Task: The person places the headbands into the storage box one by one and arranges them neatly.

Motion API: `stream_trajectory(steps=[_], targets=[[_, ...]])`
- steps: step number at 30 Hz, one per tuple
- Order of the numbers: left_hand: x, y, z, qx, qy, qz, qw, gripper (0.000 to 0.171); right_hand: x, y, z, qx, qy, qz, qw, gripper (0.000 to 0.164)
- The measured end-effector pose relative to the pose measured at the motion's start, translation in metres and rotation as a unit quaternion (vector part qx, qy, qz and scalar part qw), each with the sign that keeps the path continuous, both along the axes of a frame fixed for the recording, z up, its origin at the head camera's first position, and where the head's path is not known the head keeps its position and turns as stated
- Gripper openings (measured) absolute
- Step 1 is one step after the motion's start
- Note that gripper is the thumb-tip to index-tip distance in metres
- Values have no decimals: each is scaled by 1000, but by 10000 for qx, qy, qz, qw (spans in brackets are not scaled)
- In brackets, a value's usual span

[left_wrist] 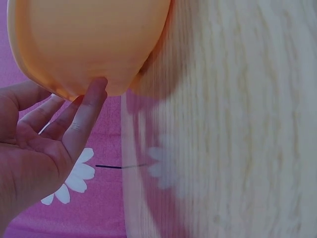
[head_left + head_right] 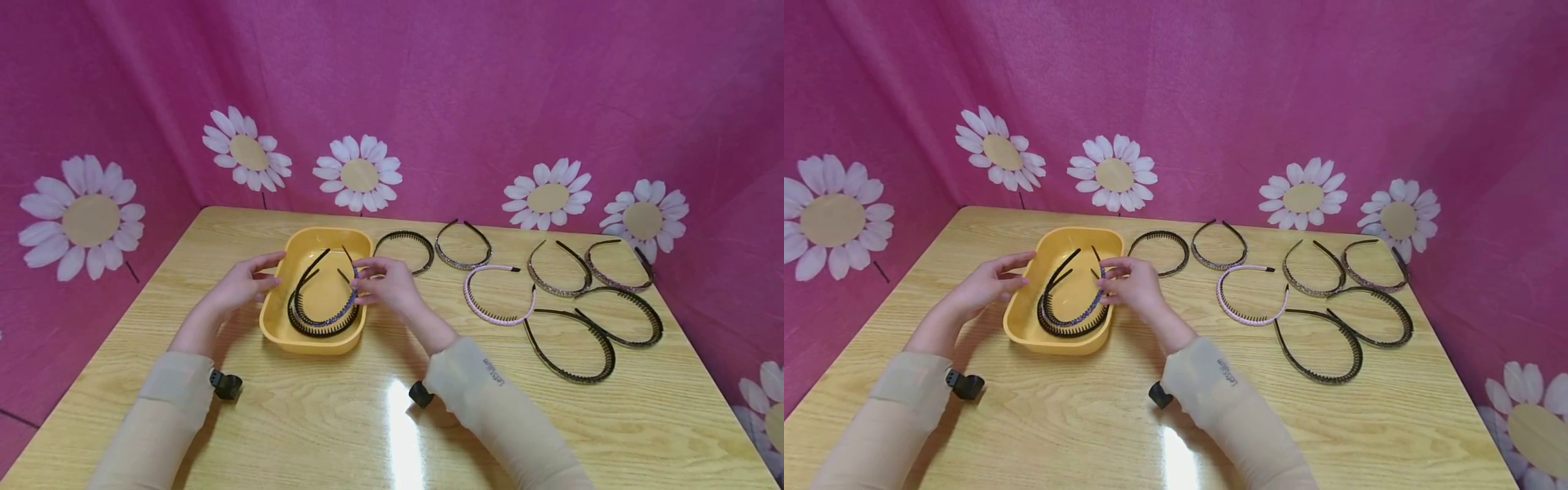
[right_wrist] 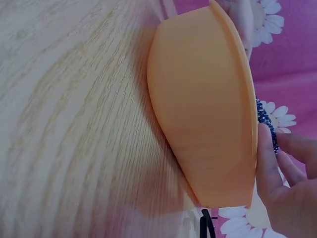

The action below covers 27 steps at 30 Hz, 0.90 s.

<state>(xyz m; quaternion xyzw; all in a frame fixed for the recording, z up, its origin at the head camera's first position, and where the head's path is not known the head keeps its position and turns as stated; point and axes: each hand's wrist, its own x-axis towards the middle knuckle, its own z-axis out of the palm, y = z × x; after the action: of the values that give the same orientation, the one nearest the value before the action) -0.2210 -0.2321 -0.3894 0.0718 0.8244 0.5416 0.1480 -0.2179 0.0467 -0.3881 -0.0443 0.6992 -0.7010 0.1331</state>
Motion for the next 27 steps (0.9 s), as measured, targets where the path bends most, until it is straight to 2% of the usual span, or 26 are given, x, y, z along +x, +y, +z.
stream_trajectory(steps=[6, 10, 14, 17, 22, 27], targets=[[0, 0, 0, -44, 37, -7, 10000, 58, 0, -5, 0, 844, 674, 125, 9941, 41], [0, 0, 0, -58, 54, -8, 10000, 58, 0, -6, -1, 1512, 1253, 329, 9800, 37], [0, 0, -1, -56, 69, -8, 10000, 57, 1, -6, 0, 2411, 2123, 406, 9461, 30], [0, -1, -1, -58, 78, -6, 10000, 58, 1, -7, 1, 2882, 2602, 406, 9206, 26], [-1, -1, -1, -57, 60, -20, 10000, 58, 1, -8, 4, 3425, 2885, 675, 8916, 24], [-1, -1, 0, -127, 64, -37, 9999, 58, -2, -2, 5, 3909, 3188, 1119, 8562, 30]])
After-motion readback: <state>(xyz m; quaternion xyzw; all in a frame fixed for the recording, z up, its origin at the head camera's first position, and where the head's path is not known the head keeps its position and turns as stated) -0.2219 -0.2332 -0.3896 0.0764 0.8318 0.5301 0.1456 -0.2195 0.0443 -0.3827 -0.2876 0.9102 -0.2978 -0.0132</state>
